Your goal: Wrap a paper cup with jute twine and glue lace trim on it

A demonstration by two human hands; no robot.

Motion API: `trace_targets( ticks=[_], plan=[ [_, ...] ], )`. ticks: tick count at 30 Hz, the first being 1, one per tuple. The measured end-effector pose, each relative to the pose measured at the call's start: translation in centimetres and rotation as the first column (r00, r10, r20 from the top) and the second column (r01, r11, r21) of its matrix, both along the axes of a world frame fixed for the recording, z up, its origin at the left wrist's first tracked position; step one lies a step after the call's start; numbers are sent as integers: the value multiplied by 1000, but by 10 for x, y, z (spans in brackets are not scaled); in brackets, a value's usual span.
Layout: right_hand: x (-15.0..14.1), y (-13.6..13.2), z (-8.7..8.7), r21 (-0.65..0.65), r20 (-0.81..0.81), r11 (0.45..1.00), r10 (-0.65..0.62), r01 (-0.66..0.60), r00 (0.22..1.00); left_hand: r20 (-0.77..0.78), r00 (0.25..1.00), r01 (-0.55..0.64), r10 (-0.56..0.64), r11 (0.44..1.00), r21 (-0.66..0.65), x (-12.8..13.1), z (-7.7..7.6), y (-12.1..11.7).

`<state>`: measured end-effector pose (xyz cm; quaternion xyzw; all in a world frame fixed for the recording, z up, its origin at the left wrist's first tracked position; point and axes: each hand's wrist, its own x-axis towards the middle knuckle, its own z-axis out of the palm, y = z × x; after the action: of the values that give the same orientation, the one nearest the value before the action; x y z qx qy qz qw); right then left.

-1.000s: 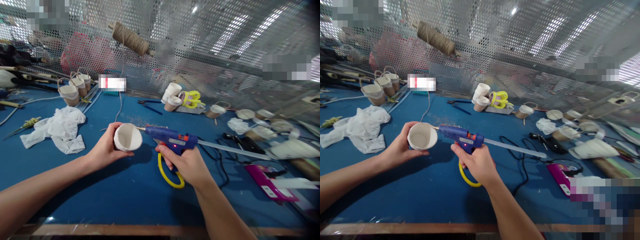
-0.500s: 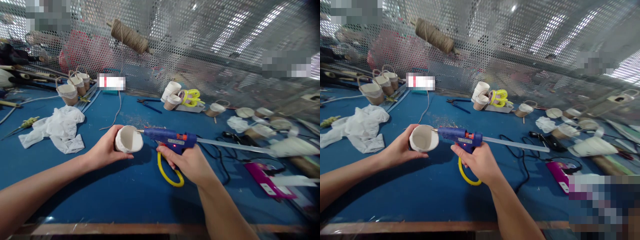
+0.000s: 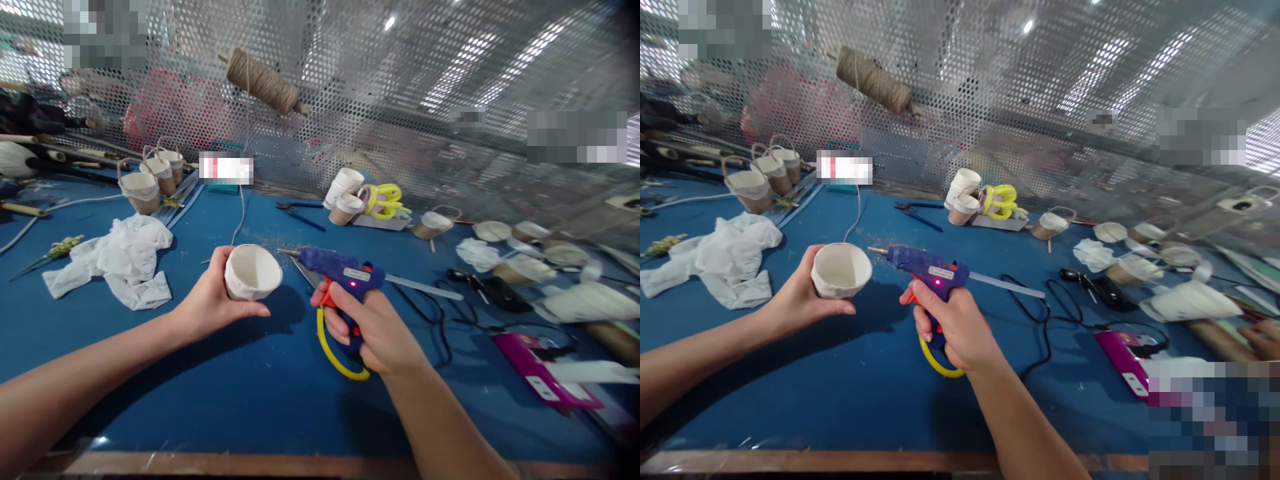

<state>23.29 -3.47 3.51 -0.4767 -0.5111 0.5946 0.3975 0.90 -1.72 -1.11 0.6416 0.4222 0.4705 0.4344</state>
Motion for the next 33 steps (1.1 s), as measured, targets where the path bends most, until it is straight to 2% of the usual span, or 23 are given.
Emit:
trace_targets(
  ticks=[3, 6, 12, 16, 21, 25, 28, 33],
  plan=[
    [-7, 0, -5, -92, -111, 996, 1, -11, 994, 29, 999, 43, -44, 999, 24, 1, 3, -3],
    [-10, 1, -5, -136, -175, 991, -13, -11, 985, -4, 997, 83, -83, 996, 43, 1, 6, -5],
    [-12, 1, -6, -147, -166, 989, -10, -14, 986, -12, 998, 67, -66, 995, 76, 2, 2, -4],
    [-12, -1, -9, -50, -41, 999, 4, -6, 999, -24, 1000, 17, -14, 996, 92, 2, -2, -2],
    [-6, -3, -5, 131, 259, 991, 5, -40, 966, -96, 994, -27, 44, 986, 166, 1, -2, 0],
    [0, -3, 0, 213, 345, 977, -77, 2, 936, -174, 983, -13, 51, 977, 211, 0, 0, 0],
    [1, -3, 3, 238, 394, 971, -126, 31, 910, -177, 983, -9, 50, 975, 222, 0, 0, 0],
    [1, -2, 4, 209, 520, 977, -70, -48, 851, -165, 984, -27, 63, 976, 214, 0, -2, 1]
  ],
)
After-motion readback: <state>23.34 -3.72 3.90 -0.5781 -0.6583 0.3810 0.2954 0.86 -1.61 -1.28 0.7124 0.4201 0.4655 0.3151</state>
